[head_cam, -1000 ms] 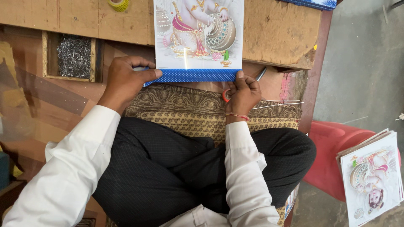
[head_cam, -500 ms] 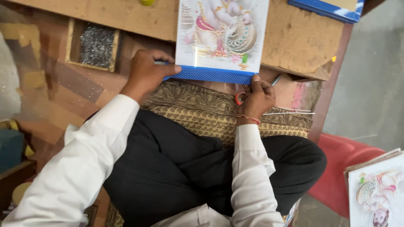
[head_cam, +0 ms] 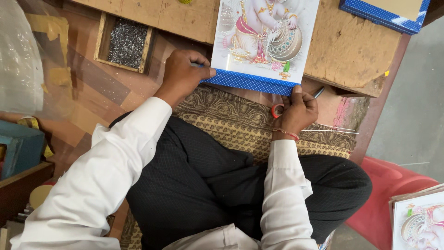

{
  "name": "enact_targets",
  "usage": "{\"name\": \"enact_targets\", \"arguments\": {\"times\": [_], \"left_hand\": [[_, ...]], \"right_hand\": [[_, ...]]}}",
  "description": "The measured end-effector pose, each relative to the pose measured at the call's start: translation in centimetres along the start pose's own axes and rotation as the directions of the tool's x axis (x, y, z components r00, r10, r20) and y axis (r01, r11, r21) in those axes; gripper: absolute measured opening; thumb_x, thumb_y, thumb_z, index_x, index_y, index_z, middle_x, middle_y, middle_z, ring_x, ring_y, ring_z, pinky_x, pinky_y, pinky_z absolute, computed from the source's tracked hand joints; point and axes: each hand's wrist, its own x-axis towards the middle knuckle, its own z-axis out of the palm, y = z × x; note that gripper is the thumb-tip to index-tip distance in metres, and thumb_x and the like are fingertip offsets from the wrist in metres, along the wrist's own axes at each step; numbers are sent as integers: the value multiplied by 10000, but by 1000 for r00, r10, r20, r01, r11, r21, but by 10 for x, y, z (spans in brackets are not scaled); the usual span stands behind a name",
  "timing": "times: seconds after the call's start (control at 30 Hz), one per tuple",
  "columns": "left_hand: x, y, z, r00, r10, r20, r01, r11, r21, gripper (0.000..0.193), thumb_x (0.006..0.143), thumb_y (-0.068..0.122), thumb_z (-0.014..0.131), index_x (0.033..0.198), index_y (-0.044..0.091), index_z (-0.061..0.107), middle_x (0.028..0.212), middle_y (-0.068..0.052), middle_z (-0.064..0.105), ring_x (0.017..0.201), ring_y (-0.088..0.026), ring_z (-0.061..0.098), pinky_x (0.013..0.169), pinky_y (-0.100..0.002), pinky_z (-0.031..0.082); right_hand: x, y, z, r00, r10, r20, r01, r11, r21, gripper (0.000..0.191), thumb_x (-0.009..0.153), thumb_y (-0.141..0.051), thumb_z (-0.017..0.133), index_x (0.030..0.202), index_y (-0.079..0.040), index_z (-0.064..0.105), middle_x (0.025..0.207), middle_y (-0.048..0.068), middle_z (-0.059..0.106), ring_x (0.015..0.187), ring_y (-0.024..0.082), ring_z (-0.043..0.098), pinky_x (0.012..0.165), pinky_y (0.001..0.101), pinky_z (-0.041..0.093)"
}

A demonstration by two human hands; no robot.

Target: The person sits on the floor and assembles a picture frame. They place a printed image onto a cardboard backing, cover it with a transparent sheet, and use scissors to trim the excess plastic. They then apply blue decorative tape to the edges of the cardboard to create a border, folding the tape over the corners and trimming the excess.

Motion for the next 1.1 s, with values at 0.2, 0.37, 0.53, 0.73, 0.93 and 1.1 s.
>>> {"name": "enact_targets", "arguments": {"times": [0.2,0.37,0.53,0.73,0.93,1.1], "left_hand": [[1,-2,1,1000,-26,-1,26,999,-22,173,750,106,867,863,12,775,817,-84,768,708,-133,710,635,-272,562],[1,0,1,1000,-24,-9,24,1000,-16,159,748,92,859,854,9,774,817,-82,769,702,-130,705,629,-269,558],[1,1,2,997,-71,3,72,997,-39,134,752,81,850,837,12,773,797,-84,762,695,-137,699,627,-274,558],[5,7,1,982,-175,73,185,968,-166,120,747,46,823,827,-20,765,787,-97,765,699,-145,699,644,-273,563],[2,12,-5,948,-288,133,314,913,-262,127,733,8,804,820,-48,731,809,-151,754,700,-188,714,661,-299,580],[1,7,-7,935,-321,151,351,893,-280,131,723,2,797,829,-44,735,827,-167,764,718,-209,742,687,-310,599]], "right_hand": [[-1,0,1,1000,-1,-11,0,1000,-24,149,927,4,719,849,47,600,839,161,708,678,211,716,600,345,653],[0,2,1,1000,-12,-8,12,999,-38,155,927,-5,728,848,46,604,831,150,705,667,199,707,582,327,636],[-1,2,1,999,-29,-23,26,996,-91,175,924,-25,745,841,30,601,811,129,702,638,174,685,557,296,607],[-4,-6,4,996,51,-79,-56,996,-63,194,897,-12,768,801,25,604,755,149,696,577,177,648,492,270,544],[-6,-13,4,997,25,-79,-34,992,-119,203,811,-18,731,1012,-14,703,864,35,732,728,156,721,581,288,580],[3,-10,-5,997,79,-19,-81,986,-147,234,868,-10,687,1075,76,756,882,87,746,752,159,673,638,267,533]]}}
